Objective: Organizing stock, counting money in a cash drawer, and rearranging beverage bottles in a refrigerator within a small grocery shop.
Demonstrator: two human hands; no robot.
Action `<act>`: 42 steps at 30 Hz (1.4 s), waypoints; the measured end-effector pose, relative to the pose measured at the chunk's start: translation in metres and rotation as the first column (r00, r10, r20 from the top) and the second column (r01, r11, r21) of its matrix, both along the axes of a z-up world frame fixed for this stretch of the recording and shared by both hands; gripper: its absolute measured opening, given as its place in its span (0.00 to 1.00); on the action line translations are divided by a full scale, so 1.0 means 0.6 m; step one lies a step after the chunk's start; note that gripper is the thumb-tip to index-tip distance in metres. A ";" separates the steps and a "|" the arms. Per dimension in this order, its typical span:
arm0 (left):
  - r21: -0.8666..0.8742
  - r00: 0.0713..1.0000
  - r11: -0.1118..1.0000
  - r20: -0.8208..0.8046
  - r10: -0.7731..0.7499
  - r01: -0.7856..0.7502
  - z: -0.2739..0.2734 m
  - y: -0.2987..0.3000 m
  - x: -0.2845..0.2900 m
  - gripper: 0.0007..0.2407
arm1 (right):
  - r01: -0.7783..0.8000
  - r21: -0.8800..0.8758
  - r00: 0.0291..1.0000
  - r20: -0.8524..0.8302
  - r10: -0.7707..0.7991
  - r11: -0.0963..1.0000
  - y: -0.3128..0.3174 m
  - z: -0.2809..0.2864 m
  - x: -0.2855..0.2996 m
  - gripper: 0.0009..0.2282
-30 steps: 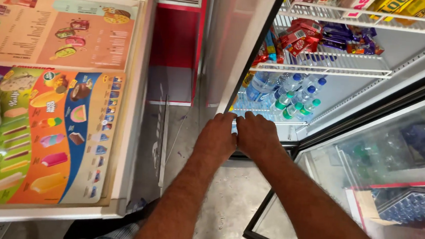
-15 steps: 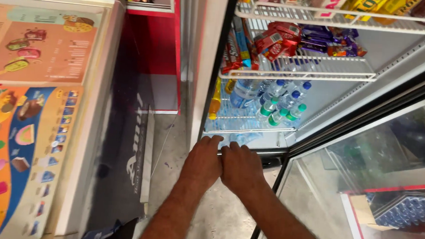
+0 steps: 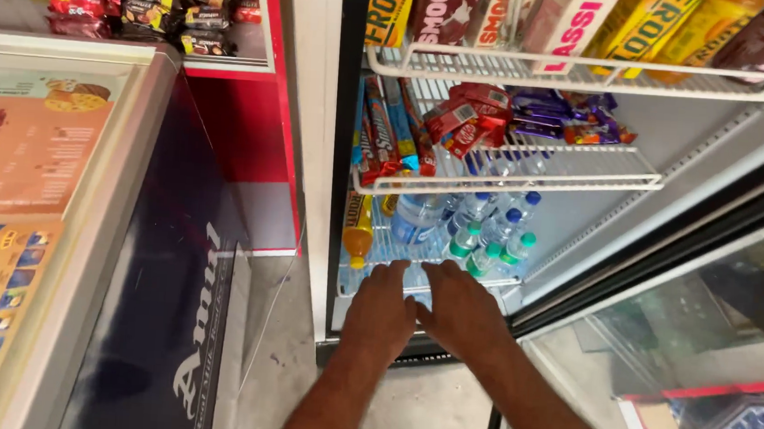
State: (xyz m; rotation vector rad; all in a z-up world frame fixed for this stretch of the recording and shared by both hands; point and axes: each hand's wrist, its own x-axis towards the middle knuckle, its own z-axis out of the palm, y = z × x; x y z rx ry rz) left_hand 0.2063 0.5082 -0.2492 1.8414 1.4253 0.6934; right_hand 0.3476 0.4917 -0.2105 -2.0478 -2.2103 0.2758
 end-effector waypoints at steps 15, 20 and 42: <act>0.196 0.981 0.962 0.020 0.191 -0.192 -0.207 0.224 0.119 0.28 | 0.086 0.134 0.977 -0.207 -0.057 0.987 0.217 -0.238 0.114 0.36; 0.230 0.948 0.924 -0.024 0.317 -0.304 -0.254 0.258 0.130 0.26 | 0.116 0.202 0.960 -0.273 -0.058 0.973 0.254 -0.288 0.109 0.43; -0.234 0.893 0.875 -0.272 0.359 -0.424 -0.291 0.342 0.103 0.29 | 0.510 0.114 0.624 -0.731 -0.276 0.853 0.374 -0.322 0.096 0.48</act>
